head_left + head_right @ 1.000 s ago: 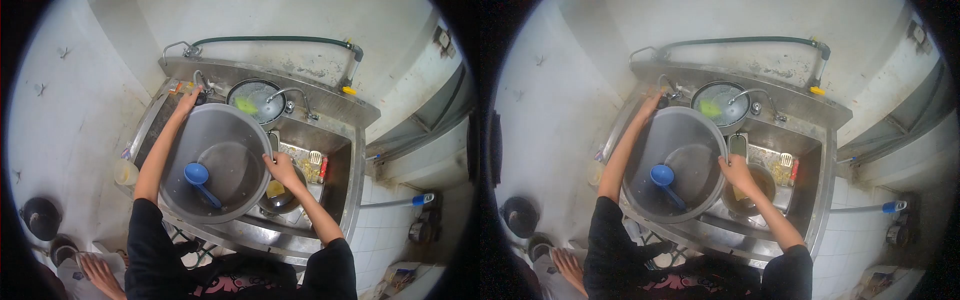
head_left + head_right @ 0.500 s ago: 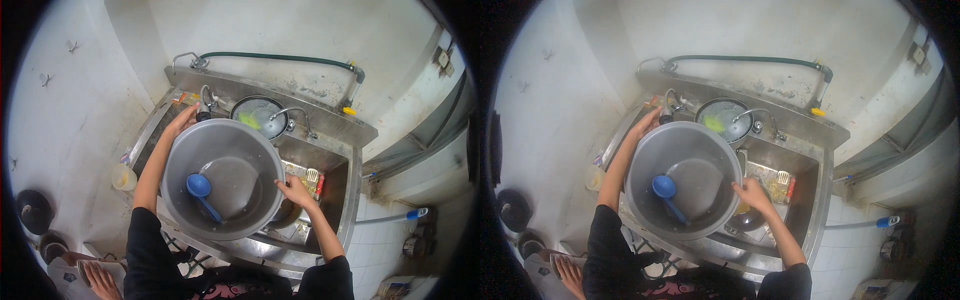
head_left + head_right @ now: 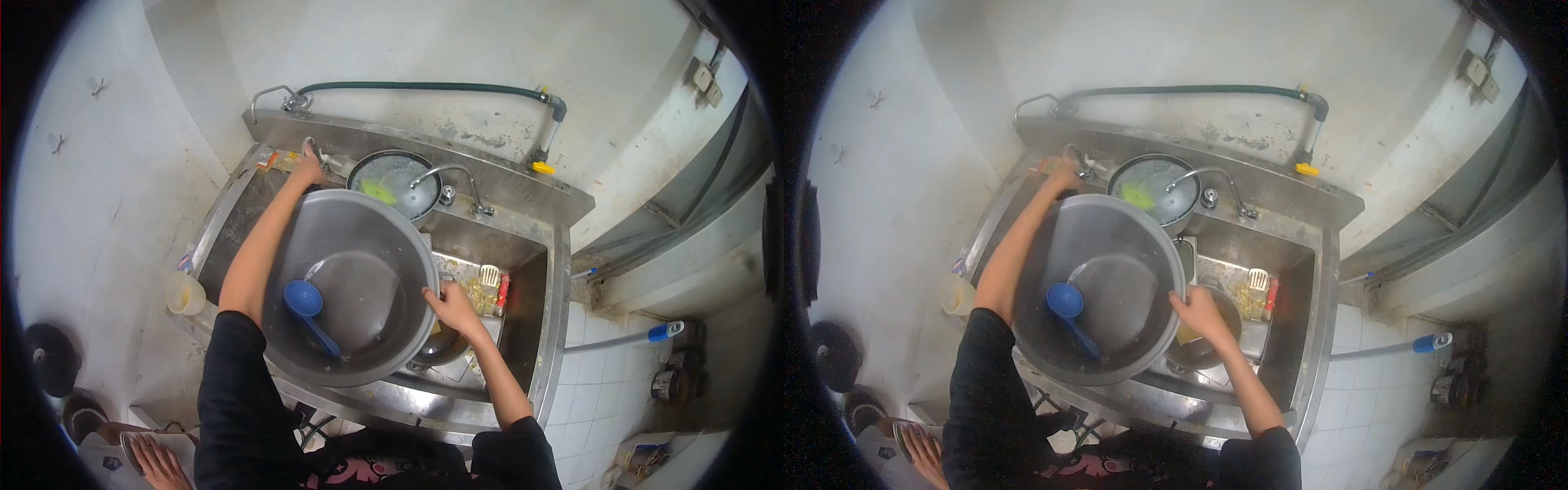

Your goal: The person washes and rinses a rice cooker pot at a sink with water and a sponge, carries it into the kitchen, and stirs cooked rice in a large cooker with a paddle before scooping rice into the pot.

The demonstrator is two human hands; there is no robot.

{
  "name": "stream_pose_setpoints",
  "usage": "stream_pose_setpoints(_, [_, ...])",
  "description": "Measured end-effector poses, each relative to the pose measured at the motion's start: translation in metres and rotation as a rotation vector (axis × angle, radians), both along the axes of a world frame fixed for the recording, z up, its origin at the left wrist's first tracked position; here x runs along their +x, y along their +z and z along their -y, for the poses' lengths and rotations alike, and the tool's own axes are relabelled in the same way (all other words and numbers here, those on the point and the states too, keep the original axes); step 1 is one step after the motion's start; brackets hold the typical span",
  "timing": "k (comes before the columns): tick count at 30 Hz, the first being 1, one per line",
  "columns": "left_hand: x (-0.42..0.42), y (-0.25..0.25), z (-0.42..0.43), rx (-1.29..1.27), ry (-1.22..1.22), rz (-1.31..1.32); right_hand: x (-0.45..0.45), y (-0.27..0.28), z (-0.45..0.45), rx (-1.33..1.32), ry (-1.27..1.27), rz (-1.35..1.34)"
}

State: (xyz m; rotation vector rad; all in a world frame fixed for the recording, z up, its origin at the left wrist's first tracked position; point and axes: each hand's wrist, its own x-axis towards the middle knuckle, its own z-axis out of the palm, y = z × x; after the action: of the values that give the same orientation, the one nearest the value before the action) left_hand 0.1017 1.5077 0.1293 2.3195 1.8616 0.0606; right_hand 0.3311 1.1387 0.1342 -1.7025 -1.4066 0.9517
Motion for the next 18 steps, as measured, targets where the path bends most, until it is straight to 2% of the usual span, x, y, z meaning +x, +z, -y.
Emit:
stream_pose_setpoints(3, [0.004, 0.052, 0.033, -0.093, 0.045, 0.050, -0.002, 0.005, 0.000, 0.011, 0.015, 0.039])
stream_pose_setpoints(4, [-0.003, 0.045, 0.031, 0.028, -0.039, 0.015, -0.003, 0.003, 0.001, -0.014, -0.011, -0.031])
stream_pose_setpoints(5, [-0.009, 0.045, 0.035, 0.018, -0.026, 0.006, -0.004, 0.001, 0.001, -0.039, -0.035, -0.101])
stream_pose_setpoints(7, [-0.016, 0.056, 0.042, -0.109, -0.059, 0.394, -0.002, -0.001, 0.001, -0.024, -0.004, -0.080])
stream_pose_setpoints(9, [-0.033, 0.041, 0.038, -0.082, -0.050, 0.419, -0.001, -0.001, 0.001, 0.003, -0.017, -0.144])
stream_pose_setpoints(11, [-0.062, 0.023, 0.039, 0.095, -0.153, 0.542, -0.001, 0.002, 0.002, -0.038, -0.009, -0.192])
stream_pose_setpoints(13, [-0.088, 0.057, 0.096, 0.000, -0.257, 0.546, -0.002, 0.009, 0.002, -0.078, -0.010, -0.237])
stream_pose_setpoints(14, [-0.106, 0.055, 0.117, -0.007, -0.231, 0.535, -0.005, 0.015, 0.003, -0.112, -0.014, -0.212])
stream_pose_setpoints(15, [-0.100, 0.103, 0.175, -0.096, -0.071, 0.444, -0.007, 0.020, 0.005, -0.145, -0.034, -0.183])
stream_pose_setpoints(16, [-0.116, 0.101, 0.192, -0.178, 0.001, 0.426, -0.010, 0.021, 0.008, -0.165, -0.050, -0.193])
stream_pose_setpoints(17, [-0.142, 0.084, 0.197, -0.277, 0.007, 0.467, -0.013, 0.038, 0.011, -0.206, -0.036, -0.095])
stream_pose_setpoints(18, [-0.156, 0.073, 0.215, -0.238, 0.102, 0.498, -0.015, 0.012, 0.010, -0.176, -0.081, -0.171])
